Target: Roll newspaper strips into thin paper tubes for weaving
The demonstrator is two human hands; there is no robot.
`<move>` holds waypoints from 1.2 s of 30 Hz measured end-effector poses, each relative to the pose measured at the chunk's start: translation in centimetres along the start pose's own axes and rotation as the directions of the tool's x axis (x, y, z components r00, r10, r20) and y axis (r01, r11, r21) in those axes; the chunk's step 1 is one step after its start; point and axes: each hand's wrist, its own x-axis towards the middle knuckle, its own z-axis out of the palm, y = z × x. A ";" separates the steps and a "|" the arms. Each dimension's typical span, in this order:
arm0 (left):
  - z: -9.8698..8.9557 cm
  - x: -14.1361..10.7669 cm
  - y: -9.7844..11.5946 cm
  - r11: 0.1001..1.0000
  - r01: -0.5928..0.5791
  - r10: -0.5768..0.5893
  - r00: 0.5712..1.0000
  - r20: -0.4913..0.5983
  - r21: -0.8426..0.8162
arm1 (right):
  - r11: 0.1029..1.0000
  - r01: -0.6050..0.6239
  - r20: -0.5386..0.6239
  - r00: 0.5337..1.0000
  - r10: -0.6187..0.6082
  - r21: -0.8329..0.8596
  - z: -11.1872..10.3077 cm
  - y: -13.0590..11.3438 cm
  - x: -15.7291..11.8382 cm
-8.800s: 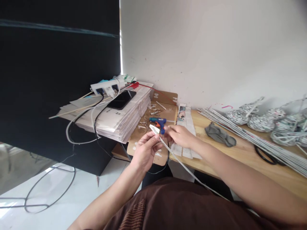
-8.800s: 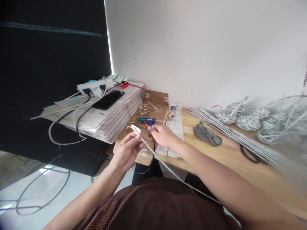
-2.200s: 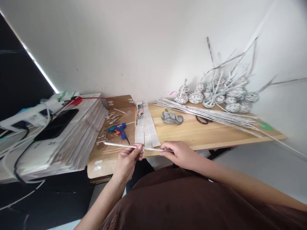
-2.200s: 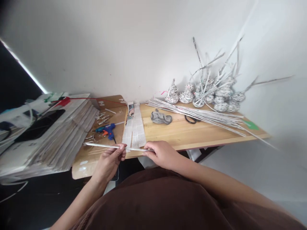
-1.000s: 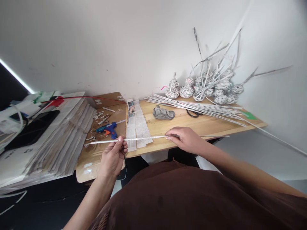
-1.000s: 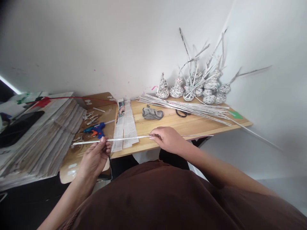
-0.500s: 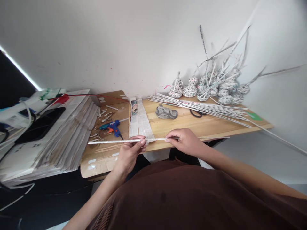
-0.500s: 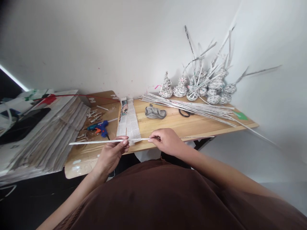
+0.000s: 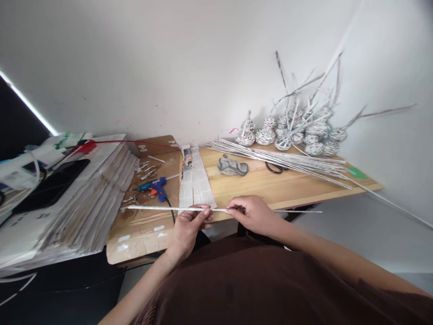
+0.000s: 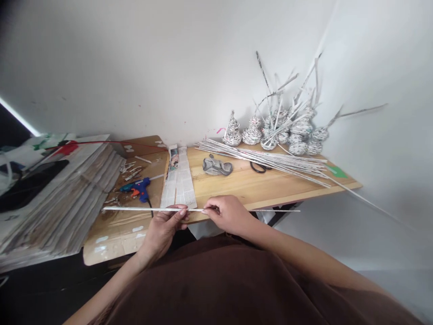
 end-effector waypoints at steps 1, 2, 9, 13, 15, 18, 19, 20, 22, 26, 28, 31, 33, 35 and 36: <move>-0.1 0.0 0.0 1.000 0.017 -0.017 1.000 0.005 0.005 | 1.000 0.006 -0.021 1.000 -0.006 -0.022 -0.3 0.3 0.1; -0.3 -0.1 0.1 1.000 0.023 -0.023 1.000 0.013 0.017 | 0.999 0.005 -0.053 0.999 -0.007 -0.046 -0.8 0.7 0.3; -2.1 -0.1 0.5 0.959 -0.166 0.172 0.985 -0.008 0.229 | 0.906 -0.213 -0.373 0.926 0.067 -0.365 -9.2 7.3 4.5; -2.8 -0.2 0.6 0.934 -0.228 0.253 0.966 -0.057 0.273 | 0.771 -0.325 -0.490 0.872 0.020 -0.548 -13.5 10.4 8.3; -3.0 -0.2 0.7 0.920 -0.244 0.281 0.956 -0.084 0.306 | 0.764 -0.259 -0.515 0.850 -0.110 -0.591 -13.5 10.5 9.7; -3.1 -0.1 0.7 0.907 -0.246 0.298 0.948 -0.110 0.342 | 0.852 -0.109 -0.418 0.898 -0.136 -0.512 -10.3 9.3 10.6; -3.1 -0.1 0.7 0.904 -0.249 0.305 0.945 -0.115 0.347 | 0.894 -0.051 -0.354 0.927 -0.124 -0.446 -8.8 8.9 10.7; -3.1 -0.1 0.7 0.901 -0.256 0.313 0.942 -0.119 0.349 | 0.921 -0.012 -0.300 0.947 -0.115 -0.390 -7.2 8.5 10.6; -3.2 0.0 0.6 0.898 -0.279 0.339 0.932 -0.128 0.341 | 0.931 0.053 -0.202 0.970 -0.134 -0.361 -4.4 8.0 10.5; -3.4 0.1 0.5 0.905 -0.285 0.348 0.923 -0.165 0.314 | 0.835 0.125 -0.072 0.979 -0.193 -0.537 -2.1 8.4 10.9; -3.4 0.1 0.3 0.905 -0.265 0.335 0.926 -0.175 0.333 | 0.813 0.072 -0.058 0.990 -0.129 -0.578 -2.2 9.0 11.5; -3.2 0.3 0.3 0.884 -0.252 0.330 0.933 -0.143 0.393 | 0.813 0.000 -0.068 0.997 -0.049 -0.582 -2.8 9.5 12.6; -2.9 0.5 0.6 0.856 -0.257 0.331 0.939 -0.092 0.448 | 0.824 -0.003 -0.074 0.996 -0.047 -0.566 -3.0 9.6 13.1; -2.4 0.9 1.0 0.822 -0.278 0.332 0.943 -0.021 0.497 | 0.837 0.008 -0.080 0.995 -0.061 -0.547 -2.9 9.5 13.6; -2.1 1.2 1.3 0.805 -0.297 0.334 0.942 0.021 0.514 | 0.842 0.016 -0.078 0.995 -0.069 -0.540 -2.8 9.4 13.7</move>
